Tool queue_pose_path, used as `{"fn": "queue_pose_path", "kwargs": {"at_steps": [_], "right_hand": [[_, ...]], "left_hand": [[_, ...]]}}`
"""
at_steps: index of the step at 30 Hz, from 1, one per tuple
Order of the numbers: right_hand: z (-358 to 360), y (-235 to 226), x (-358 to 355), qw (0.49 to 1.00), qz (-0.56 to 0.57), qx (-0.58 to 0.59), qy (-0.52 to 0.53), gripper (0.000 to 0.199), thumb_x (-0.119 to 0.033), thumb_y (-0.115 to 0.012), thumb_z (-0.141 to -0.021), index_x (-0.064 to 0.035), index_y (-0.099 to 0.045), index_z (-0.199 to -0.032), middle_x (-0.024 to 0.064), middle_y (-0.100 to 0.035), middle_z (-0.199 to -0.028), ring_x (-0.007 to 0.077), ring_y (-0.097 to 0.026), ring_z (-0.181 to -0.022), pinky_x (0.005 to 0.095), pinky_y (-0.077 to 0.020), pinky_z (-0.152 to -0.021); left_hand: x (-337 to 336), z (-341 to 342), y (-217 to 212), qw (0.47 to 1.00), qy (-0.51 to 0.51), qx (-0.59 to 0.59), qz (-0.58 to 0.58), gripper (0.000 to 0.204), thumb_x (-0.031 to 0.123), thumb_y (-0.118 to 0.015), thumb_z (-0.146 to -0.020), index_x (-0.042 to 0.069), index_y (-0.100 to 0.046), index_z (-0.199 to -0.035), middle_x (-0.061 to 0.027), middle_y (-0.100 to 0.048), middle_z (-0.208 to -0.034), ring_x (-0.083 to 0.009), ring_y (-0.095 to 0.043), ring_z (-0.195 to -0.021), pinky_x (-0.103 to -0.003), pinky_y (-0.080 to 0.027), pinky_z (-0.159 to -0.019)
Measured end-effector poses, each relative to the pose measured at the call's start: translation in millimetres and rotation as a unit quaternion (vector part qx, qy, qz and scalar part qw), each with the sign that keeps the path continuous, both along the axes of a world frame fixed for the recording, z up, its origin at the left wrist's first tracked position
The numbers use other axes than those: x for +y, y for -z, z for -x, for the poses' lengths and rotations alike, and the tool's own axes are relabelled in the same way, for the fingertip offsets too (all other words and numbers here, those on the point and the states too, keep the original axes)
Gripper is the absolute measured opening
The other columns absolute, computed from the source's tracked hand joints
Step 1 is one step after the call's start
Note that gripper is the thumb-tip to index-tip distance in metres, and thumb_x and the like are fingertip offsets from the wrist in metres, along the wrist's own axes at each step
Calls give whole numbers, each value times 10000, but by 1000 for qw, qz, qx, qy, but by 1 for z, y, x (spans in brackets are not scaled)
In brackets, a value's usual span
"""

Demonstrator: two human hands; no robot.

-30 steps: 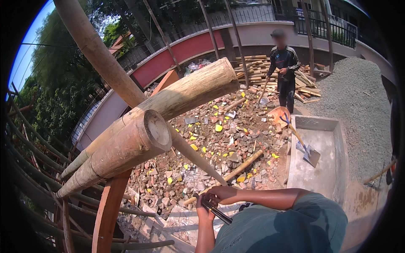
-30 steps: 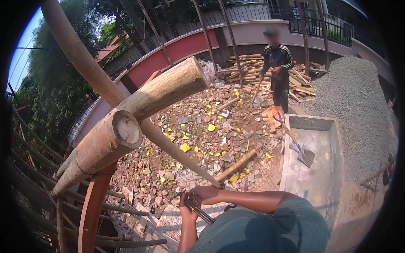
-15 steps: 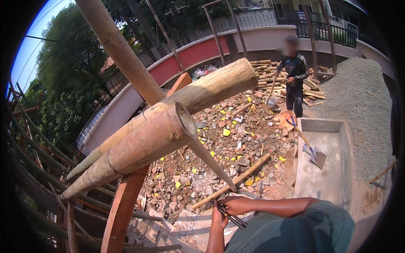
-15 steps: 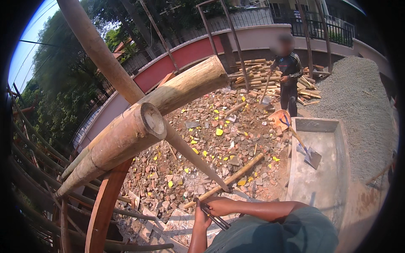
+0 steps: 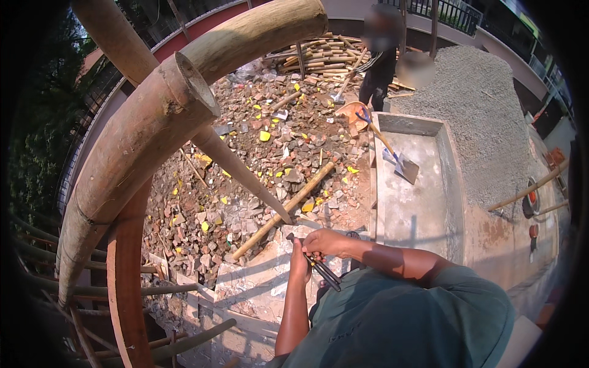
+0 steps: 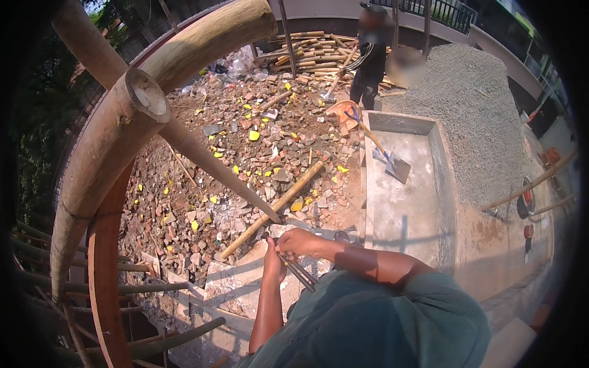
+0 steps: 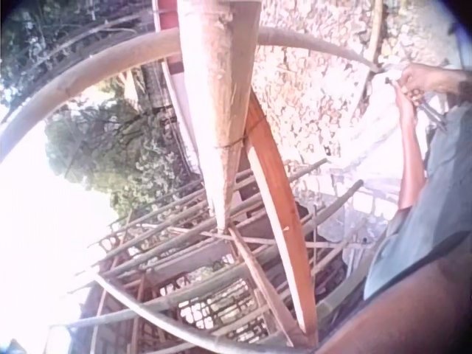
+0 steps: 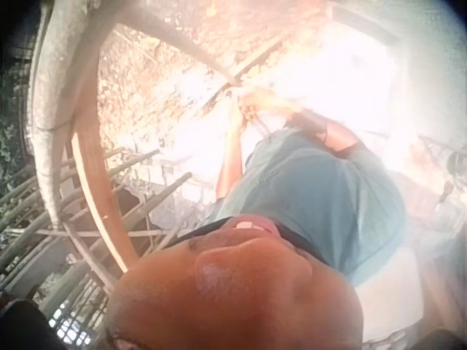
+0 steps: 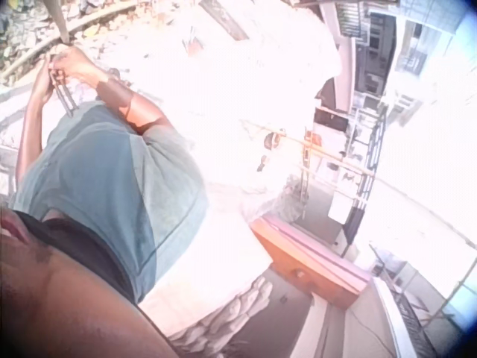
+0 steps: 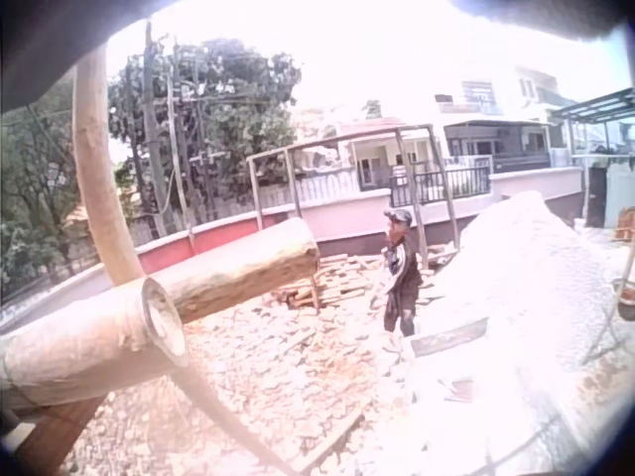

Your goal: The person uses pliers to tighten wire ties on a bamboo scaffold structure. They move along the scaffold, securing multiple joints by wrapping and twisting wire with pliers.

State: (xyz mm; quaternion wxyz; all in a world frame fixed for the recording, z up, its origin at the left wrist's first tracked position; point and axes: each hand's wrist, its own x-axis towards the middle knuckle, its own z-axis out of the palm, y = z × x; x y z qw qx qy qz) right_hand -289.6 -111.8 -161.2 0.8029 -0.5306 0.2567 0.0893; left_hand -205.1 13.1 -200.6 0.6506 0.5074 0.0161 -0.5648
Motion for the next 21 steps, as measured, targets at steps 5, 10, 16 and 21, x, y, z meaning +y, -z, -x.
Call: {"fn": "queue_pose_path", "kwargs": {"at_steps": [5,10,16,21], "right_hand": [[16,38,-39,986,135,-36,-91,153,-183,-668,-941,-30,-672,-947,-10,-619,-730,95,-557,-619,263,-456,-559],[35,135,-118,836,513,11,-195,226,-241,-687,-838,-21,-724,-875,97,-687,-740,185,-659,-697,359,-514,-640],[73,88,-263,922,186,55,337,231,-164,-716,-898,32,-688,-1017,59,-672,-812,110,-635,-650,248,-506,-531],[112,-176,-402,603,485,-282,567,163,-102,-629,-975,14,-679,-1078,67,-691,-928,134,-690,-835,250,-561,-767]], "left_hand": [[-3,2,40,989,-114,95,25,375,454,-432,-1039,123,-446,-865,-5,-406,-646,-133,-396,-539,-305,-360,-532],[21,-7,110,927,-281,243,-42,261,313,-417,-1018,143,-392,-821,12,-326,-605,-137,-325,-503,-310,-330,-514],[72,6,178,801,-498,327,-56,50,96,-467,-946,64,-500,-924,-63,-491,-733,-196,-498,-615,-430,-505,-681],[106,23,230,853,-438,264,-105,218,186,-400,-1028,78,-585,-988,-86,-623,-838,-243,-618,-727,-567,-508,-890]]}}
